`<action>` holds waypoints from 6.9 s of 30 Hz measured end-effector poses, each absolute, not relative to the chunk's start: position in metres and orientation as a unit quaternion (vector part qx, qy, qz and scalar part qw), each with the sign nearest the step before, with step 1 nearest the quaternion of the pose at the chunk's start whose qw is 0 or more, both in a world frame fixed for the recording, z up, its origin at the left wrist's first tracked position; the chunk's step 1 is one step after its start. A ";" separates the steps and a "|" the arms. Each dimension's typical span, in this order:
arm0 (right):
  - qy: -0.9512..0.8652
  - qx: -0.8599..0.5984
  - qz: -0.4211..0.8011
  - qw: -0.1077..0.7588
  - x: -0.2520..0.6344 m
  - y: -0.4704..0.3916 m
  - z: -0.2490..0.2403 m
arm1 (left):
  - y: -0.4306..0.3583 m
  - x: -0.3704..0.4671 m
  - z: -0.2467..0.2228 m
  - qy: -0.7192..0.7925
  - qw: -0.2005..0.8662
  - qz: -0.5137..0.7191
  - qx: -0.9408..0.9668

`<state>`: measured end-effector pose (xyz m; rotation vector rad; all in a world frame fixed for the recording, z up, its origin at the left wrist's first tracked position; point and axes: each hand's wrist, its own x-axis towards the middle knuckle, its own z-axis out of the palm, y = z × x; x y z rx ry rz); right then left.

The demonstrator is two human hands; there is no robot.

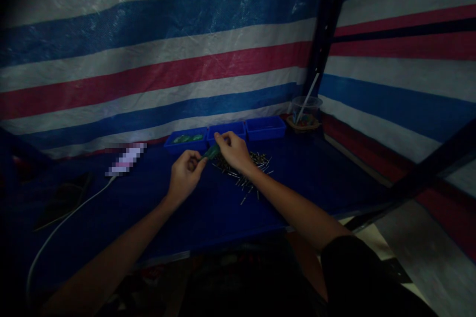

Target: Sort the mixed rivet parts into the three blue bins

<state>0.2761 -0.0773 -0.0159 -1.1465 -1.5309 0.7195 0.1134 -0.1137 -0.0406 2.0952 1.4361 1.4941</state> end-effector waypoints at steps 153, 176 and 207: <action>-0.762 -0.422 -0.024 0.491 0.307 -0.017 0.013 | -0.081 0.084 -0.046 0.480 0.094 0.292 0.822; -0.888 -0.387 -0.038 0.245 0.278 -0.095 -0.038 | -0.087 0.102 -0.039 0.483 0.270 0.435 0.710; -0.841 -0.497 -0.022 0.211 0.317 -0.020 -0.004 | -0.062 0.080 -0.066 0.455 0.097 0.256 0.848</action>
